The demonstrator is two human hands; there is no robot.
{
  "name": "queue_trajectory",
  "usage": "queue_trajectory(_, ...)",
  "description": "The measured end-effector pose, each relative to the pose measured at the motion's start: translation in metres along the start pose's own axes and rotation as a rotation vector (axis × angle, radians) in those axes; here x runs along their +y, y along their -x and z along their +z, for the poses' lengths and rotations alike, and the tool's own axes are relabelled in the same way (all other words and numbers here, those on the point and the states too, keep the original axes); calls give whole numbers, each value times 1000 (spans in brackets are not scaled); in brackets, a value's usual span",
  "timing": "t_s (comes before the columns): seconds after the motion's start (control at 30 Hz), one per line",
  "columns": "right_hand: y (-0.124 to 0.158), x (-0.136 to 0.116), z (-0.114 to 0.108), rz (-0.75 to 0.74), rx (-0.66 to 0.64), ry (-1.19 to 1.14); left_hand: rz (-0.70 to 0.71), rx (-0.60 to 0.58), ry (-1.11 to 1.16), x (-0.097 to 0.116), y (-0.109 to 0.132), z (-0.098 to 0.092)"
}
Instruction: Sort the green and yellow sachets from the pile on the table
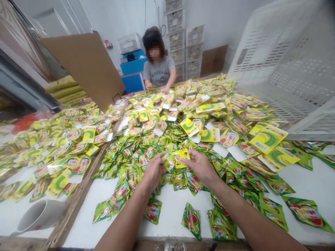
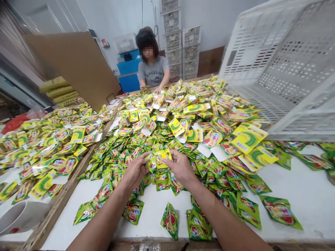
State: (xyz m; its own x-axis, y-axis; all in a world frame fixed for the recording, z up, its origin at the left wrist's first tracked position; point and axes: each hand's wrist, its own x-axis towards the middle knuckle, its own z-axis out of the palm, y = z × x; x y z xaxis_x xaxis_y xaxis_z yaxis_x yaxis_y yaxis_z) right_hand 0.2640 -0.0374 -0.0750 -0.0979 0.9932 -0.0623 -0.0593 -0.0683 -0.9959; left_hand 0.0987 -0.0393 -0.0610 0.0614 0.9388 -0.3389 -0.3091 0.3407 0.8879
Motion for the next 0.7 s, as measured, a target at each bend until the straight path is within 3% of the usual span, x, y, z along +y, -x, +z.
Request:
queue_trajectory(0.1,1,-1,1,-16,-10,-15,-22,-63,76,-3,6,10)
queue_trajectory(0.23,1,-1,-1,-9,76,-45,41,-1,37,-8,3,14)
queue_trajectory(0.4,1,6,5,11,129,-193,144,99,272,-16,-1,31)
queue_trajectory(0.5,1,5,7,34,218,-228,112,90,361,-17,3,43)
queue_trajectory(0.6,2,1,5,12,293,-196,60,87,324,-13,8,47)
queue_trajectory(0.7,3,-5,3,-45,285,-145,65,104,222,-8,9,44)
